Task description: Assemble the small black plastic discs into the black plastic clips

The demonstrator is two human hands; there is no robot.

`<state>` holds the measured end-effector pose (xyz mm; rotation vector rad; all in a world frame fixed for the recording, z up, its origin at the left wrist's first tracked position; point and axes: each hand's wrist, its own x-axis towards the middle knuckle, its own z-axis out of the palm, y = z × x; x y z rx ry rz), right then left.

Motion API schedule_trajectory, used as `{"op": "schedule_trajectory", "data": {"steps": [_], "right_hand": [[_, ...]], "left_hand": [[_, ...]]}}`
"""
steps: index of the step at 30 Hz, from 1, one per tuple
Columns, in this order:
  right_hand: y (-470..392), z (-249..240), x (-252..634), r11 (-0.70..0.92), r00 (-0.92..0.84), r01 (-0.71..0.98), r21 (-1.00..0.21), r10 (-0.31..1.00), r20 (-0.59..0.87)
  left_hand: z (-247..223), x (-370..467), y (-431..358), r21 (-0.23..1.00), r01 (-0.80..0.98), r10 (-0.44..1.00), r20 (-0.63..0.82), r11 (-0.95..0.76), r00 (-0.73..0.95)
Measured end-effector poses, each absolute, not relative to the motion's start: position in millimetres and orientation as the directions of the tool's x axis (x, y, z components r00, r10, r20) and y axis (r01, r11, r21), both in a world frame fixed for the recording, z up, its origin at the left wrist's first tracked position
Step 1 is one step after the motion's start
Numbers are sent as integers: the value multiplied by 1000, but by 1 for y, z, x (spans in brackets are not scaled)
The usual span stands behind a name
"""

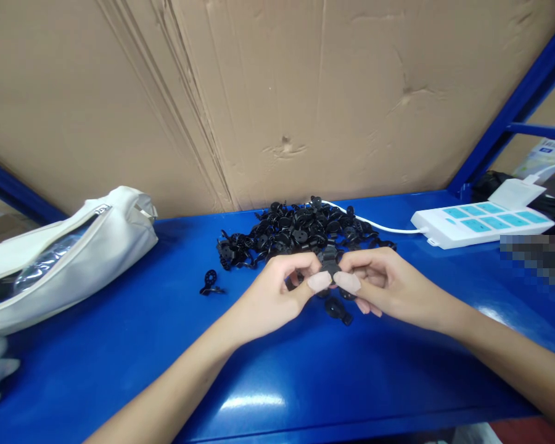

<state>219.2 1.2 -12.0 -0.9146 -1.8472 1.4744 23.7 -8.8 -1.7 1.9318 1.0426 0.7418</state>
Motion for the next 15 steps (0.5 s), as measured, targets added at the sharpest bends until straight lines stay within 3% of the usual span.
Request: {"op": "schedule_trajectory", "data": {"steps": [11, 15], "right_hand": [[4, -17, 223, 159, -558, 229, -960, 829, 4], [4, -13, 223, 250, -455, 231, -940, 882, 123]], "left_hand": [[1, 24, -7, 852, 437, 890, 72, -289, 450], [1, 21, -6, 849, 443, 880, 53, -289, 472]]}}
